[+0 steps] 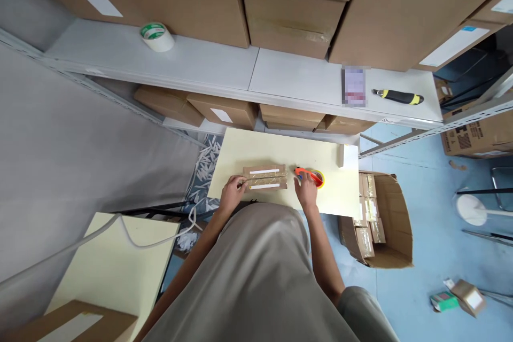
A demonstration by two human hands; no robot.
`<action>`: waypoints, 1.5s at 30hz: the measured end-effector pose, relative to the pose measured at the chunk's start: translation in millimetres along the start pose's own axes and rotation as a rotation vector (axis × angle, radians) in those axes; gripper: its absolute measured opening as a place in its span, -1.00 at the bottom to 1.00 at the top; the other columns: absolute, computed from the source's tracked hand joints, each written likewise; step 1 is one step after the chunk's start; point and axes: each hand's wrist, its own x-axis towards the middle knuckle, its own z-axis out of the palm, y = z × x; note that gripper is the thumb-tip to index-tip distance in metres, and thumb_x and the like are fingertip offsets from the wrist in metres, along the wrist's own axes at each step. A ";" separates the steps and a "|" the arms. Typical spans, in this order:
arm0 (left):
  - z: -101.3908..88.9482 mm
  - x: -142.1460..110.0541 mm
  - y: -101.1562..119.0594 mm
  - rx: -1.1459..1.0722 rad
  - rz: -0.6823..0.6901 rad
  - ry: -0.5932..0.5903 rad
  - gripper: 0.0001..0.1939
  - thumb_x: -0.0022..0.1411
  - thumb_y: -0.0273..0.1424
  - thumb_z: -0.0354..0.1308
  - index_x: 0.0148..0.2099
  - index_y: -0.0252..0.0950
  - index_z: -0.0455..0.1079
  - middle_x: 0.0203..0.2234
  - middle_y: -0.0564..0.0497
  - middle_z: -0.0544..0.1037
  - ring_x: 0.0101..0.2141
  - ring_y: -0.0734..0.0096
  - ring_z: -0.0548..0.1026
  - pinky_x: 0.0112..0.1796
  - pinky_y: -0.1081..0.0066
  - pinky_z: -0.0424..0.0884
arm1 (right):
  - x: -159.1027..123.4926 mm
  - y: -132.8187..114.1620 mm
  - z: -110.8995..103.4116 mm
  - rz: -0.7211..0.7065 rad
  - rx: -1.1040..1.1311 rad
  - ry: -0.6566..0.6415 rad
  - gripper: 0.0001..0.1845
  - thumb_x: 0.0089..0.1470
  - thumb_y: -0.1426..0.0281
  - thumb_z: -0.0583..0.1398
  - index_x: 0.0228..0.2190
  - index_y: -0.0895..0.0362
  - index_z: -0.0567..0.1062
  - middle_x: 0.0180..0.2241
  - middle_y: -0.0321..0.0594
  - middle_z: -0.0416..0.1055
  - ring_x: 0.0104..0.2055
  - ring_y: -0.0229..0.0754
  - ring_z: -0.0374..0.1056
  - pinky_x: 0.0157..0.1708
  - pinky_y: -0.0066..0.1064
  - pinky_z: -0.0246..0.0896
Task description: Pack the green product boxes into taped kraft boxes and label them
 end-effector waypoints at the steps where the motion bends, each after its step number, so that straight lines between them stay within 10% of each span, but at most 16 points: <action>1: 0.2 0.6 1.0 0.010 -0.005 -0.001 -0.86 0.42 -0.44 0.20 -0.03 -0.18 0.53 0.00 -0.12 0.62 -0.18 0.20 0.66 0.02 0.19 0.58 | 2.3 8.7 3.4 0.082 -0.036 0.011 -0.54 0.42 0.27 0.18 0.24 0.19 0.46 0.22 0.24 0.51 0.22 0.23 0.52 0.16 -0.03 0.44; 9: 1.0 4.9 7.7 0.054 -0.034 -0.008 -0.91 0.43 -0.44 0.20 -0.06 -0.18 0.49 -0.01 -0.11 0.60 -0.16 0.19 0.66 0.05 0.21 0.56 | 24.6 44.3 42.3 0.149 0.084 0.126 -0.64 0.29 0.27 0.19 0.05 0.16 0.48 -0.04 0.18 0.62 0.19 0.18 0.52 0.31 0.08 0.30; 16: 5.3 3.8 8.5 0.059 -0.059 0.000 -0.88 0.41 -0.46 0.22 -0.03 -0.19 0.49 0.00 -0.12 0.59 -0.10 0.14 0.66 0.06 0.19 0.56 | 29.1 47.1 -16.6 0.081 0.231 -0.113 -0.52 0.23 0.00 0.22 -0.07 0.14 0.50 -0.23 0.04 0.62 -0.17 0.16 0.58 -0.10 -0.04 0.50; 21: 9.7 4.0 8.0 0.041 -0.072 0.005 -0.84 0.40 -0.47 0.21 0.00 -0.20 0.51 0.04 -0.15 0.59 -0.08 0.10 0.66 0.07 0.16 0.57 | 24.8 10.0 -75.6 -0.117 0.617 -0.436 -0.33 0.11 -0.25 0.32 -0.24 0.13 0.54 -0.31 -0.03 0.63 -0.28 0.03 0.54 -0.24 -0.18 0.49; 26: 11.9 1.5 7.5 -0.020 -0.094 0.017 -0.80 0.38 -0.44 0.20 0.02 -0.20 0.53 0.05 -0.16 0.60 -0.13 0.11 0.65 0.10 0.11 0.57 | 38.3 -54.5 -86.5 -0.292 0.651 -0.744 -0.24 0.00 -0.34 0.39 -0.33 0.14 0.55 -0.44 -0.17 0.56 -0.42 -0.11 0.44 -0.39 -0.31 0.39; 32: 3.0 -1.0 20.7 -0.262 -0.081 0.165 -0.76 0.43 -0.29 0.18 0.02 -0.23 0.59 0.06 -0.21 0.63 0.14 0.03 0.56 0.23 0.09 0.49 | 65.6 -94.4 -70.3 -0.509 0.496 -0.851 -0.24 -0.02 -0.26 0.44 -0.21 0.21 0.65 -0.36 -0.24 0.55 -0.28 -0.12 0.45 -0.27 -0.37 0.37; 38: -3.6 -0.5 44.4 -0.909 -0.396 -0.032 -0.19 0.30 0.39 0.10 -0.14 -0.33 0.57 -0.32 -0.16 0.64 -0.31 0.21 0.59 -0.30 0.32 0.46 | 77.6 -96.6 -67.7 -0.531 0.368 -0.908 -0.27 -0.01 -0.25 0.43 -0.26 0.21 0.63 -0.37 -0.26 0.49 -0.31 -0.17 0.35 -0.30 -0.39 0.27; 45: -5.2 1.0 57.4 -0.955 -0.390 -0.022 -0.31 0.11 0.31 0.39 -0.25 -0.28 0.54 -0.53 0.08 0.40 -0.48 0.43 0.33 -0.43 0.40 0.19 | 82.3 -100.7 -68.4 -0.524 0.270 -0.939 -0.31 -0.01 -0.24 0.43 -0.34 0.17 0.61 -0.45 -0.34 0.37 -0.39 -0.26 0.22 -0.39 -0.43 0.15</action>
